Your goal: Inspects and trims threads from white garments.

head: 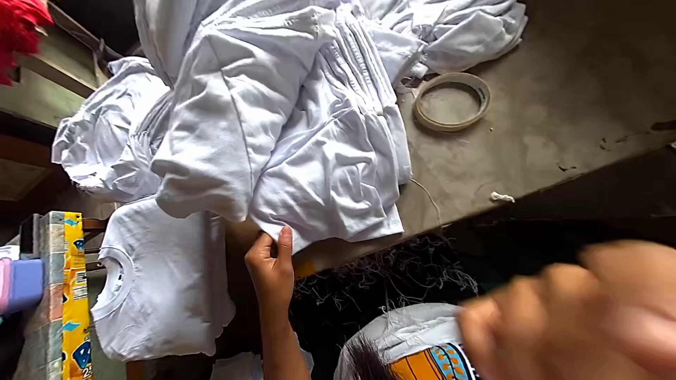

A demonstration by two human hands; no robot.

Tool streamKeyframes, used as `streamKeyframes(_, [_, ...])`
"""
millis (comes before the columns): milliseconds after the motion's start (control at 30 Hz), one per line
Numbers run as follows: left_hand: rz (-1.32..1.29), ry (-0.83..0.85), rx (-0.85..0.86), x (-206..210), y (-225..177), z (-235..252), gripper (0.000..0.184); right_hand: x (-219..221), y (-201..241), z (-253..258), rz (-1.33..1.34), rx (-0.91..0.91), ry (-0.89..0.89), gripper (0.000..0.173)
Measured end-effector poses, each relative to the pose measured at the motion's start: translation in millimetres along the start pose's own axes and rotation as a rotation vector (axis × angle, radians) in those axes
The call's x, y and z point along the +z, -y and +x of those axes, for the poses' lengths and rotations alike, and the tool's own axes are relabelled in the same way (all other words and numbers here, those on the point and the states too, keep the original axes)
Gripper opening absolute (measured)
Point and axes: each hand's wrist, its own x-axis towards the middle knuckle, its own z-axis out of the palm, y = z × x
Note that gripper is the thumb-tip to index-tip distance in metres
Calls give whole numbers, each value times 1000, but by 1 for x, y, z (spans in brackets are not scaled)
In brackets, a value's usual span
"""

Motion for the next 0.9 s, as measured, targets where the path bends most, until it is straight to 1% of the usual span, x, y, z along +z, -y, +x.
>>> streamKeyframes(33, [-22,38,54,-4,-8,6,18,-17,-13,-1,-137,-34,29,32])
streamKeyframes(100, [-11,106,100,-21,-17,15,25,-37,-33,1,-600,-101,75,28])
streamKeyframes(133, [38,124,120,-32,-15,15,30,-42,-39,1,-831,-148,87,30])
streamKeyframes(167, [85,97,133,-41,-9,13,34,-45,-44,2,-1031,-189,90,31])
streamKeyframes(200, [124,28,122,-48,-2,11,36,-49,-46,3,-1168,-226,79,31])
streamKeyframes(233, [176,-46,87,-47,6,12,44,-53,-47,6,-1241,-251,58,32])
streamKeyframes(300, [170,-89,33,-29,24,23,79,-64,-52,16,-1276,-294,-5,35])
streamKeyframes(333, [144,-106,63,-16,32,34,85,-69,-57,26,-1308,-321,-30,35])
streamKeyframes(367, [116,-150,109,-5,34,47,81,-73,-63,38,-1359,-350,-46,35])
streamKeyframes(433, [15,-197,103,2,23,79,74,-79,-72,68,-1486,-392,-40,35])
streamKeyframes(467, [-47,-213,98,1,13,96,72,-81,-75,83,-1531,-377,-14,38])
streamKeyframes(533, [-147,-265,168,-5,-6,136,67,-86,-75,114,-1594,-288,23,43])
streamKeyframes(600, [-172,-345,287,-10,-28,174,54,-90,-75,147,-1655,-159,30,51])
streamKeyframes(667, [-228,-408,381,-12,-62,193,43,-95,-79,180,-1714,-87,-12,59])
streamKeyframes(700, [-272,-435,422,-10,-83,196,40,-98,-81,196,-1744,-140,-64,61])
streamKeyframes(733, [-312,-455,474,-7,-104,196,41,-102,-82,212,-1780,-268,-132,63])
streamKeyframes(767, [-351,-468,534,-6,-126,192,43,-102,-80,225,-1801,-417,-193,66])
streamKeyframes(800, [-412,-473,597,-7,-146,186,45,-99,-75,235,-1808,-582,-247,66])
streamKeyframes(867, [-575,-527,702,-19,-186,175,37,-83,-59,254,-1795,-931,-331,62])
streamKeyframes(900, [-634,-559,746,-30,-205,170,35,-68,-46,263,-1783,-1075,-364,61])
